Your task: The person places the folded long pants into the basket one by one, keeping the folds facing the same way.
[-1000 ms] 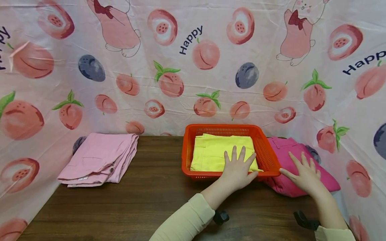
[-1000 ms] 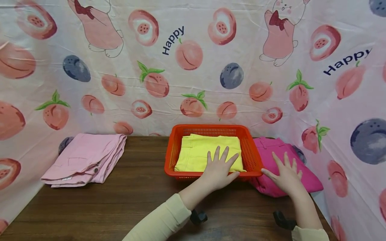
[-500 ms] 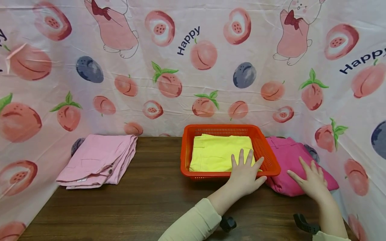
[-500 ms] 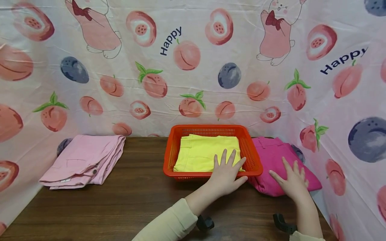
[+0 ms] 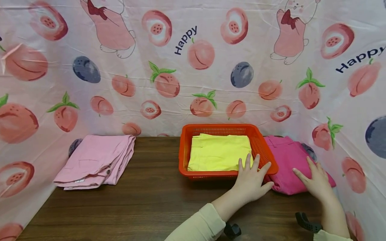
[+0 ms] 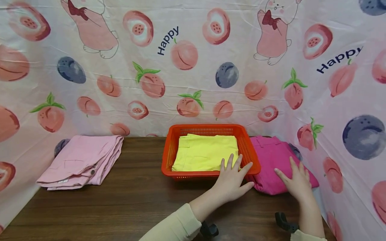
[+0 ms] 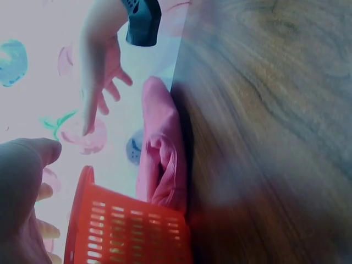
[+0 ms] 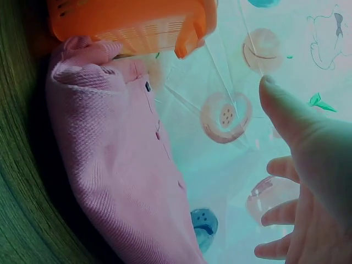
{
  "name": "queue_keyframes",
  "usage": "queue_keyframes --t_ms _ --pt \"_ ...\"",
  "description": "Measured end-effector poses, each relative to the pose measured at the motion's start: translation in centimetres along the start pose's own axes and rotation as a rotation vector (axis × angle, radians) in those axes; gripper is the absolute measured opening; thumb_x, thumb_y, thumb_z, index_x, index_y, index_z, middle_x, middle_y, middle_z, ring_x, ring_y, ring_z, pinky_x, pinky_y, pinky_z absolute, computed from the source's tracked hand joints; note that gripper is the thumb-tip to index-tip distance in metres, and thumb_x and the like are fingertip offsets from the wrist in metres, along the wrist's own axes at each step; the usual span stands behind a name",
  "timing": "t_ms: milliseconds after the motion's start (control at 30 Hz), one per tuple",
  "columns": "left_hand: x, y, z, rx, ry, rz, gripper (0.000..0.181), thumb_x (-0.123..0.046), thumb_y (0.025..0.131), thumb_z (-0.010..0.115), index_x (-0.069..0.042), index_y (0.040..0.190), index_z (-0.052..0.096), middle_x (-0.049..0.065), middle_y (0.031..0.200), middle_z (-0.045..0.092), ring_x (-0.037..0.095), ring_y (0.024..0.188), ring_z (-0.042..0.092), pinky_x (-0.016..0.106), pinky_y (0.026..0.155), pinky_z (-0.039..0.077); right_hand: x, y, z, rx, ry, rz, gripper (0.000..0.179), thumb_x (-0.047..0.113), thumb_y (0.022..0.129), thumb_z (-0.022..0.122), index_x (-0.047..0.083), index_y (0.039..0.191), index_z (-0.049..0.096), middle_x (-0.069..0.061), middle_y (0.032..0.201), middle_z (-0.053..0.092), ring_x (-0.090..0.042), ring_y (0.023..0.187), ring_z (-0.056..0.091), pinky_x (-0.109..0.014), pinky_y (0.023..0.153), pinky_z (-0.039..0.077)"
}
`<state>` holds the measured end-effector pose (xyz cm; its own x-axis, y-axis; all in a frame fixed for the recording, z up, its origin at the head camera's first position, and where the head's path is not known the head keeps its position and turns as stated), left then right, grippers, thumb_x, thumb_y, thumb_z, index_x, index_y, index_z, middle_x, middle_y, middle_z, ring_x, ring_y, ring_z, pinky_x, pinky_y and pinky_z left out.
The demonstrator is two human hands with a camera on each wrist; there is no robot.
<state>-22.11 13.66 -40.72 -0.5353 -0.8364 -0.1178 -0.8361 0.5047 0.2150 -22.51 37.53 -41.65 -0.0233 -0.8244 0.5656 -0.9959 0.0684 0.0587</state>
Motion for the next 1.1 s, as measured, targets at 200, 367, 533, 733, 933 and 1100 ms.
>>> queue_keyframes --t_ms 200,367,533,733,933,1100 --pt "-1.0 -0.3 0.1 -0.009 -0.043 0.055 0.060 -0.058 0.094 0.045 -0.035 0.148 0.035 0.006 0.155 0.025 0.034 0.142 0.014 0.053 0.111 0.012 -0.5 0.0 -0.4 -0.007 0.002 0.029 0.089 0.050 0.096 0.046 -0.007 0.148 0.002 -0.051 0.138 0.003 -0.068 0.123 0.009 -0.079 0.089 0.014" --pt "-1.7 -0.3 0.3 -0.011 -0.046 0.098 0.059 -0.057 0.095 0.043 -0.034 0.149 0.034 0.005 0.154 0.026 0.028 0.143 0.014 0.045 0.113 0.013 -1.3 0.1 -0.8 -0.013 0.006 0.010 0.087 0.046 0.098 0.045 -0.012 0.146 0.002 -0.049 0.138 0.011 -0.065 0.124 0.014 -0.075 0.093 0.017" --pt "-2.4 -0.3 0.5 -0.029 -0.040 0.143 0.058 -0.056 0.095 0.043 -0.033 0.148 0.036 0.004 0.153 0.029 0.020 0.142 0.017 0.036 0.113 0.013 -1.9 0.1 -1.2 -0.003 0.026 0.017 0.087 0.045 0.098 0.045 -0.015 0.144 0.001 -0.049 0.136 0.013 -0.064 0.124 0.015 -0.075 0.093 0.018" --pt "-3.2 -0.5 0.8 -0.032 -0.051 0.191 0.057 -0.055 0.095 0.044 -0.031 0.147 0.038 0.004 0.152 0.031 0.021 0.141 0.020 0.033 0.113 0.015 -2.7 0.0 -1.6 0.001 0.021 0.054 0.088 0.046 0.098 0.043 -0.014 0.144 -0.001 -0.050 0.135 0.013 -0.065 0.123 0.015 -0.076 0.092 0.019" --pt "-4.0 -0.8 1.3 -0.020 -0.100 0.227 0.056 -0.052 0.095 0.047 -0.031 0.146 0.039 0.003 0.150 0.033 0.020 0.140 0.022 0.032 0.111 0.022 -3.9 0.0 -1.8 -0.002 0.040 0.102 0.088 0.048 0.098 0.041 -0.015 0.143 -0.001 -0.050 0.136 0.011 -0.065 0.124 0.013 -0.075 0.093 0.018" --pt "-4.6 -1.1 1.6 -0.054 -0.105 0.242 0.053 -0.050 0.095 0.048 -0.031 0.144 0.042 -0.001 0.143 0.041 0.020 0.136 0.029 0.030 0.106 0.031 -4.6 -0.1 -2.0 0.022 0.041 0.148 0.088 0.049 0.099 0.037 -0.017 0.142 -0.002 -0.050 0.137 0.010 -0.065 0.124 0.013 -0.073 0.096 0.018"
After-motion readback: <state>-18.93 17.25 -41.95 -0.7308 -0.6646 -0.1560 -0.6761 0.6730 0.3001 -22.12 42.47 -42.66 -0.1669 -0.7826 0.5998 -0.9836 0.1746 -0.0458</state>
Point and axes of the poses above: each hand's wrist, its own y-axis towards the middle knuckle, its own z-axis out of the palm, x = y × z, the point moved 2 cm from there along y, towards the middle knuckle
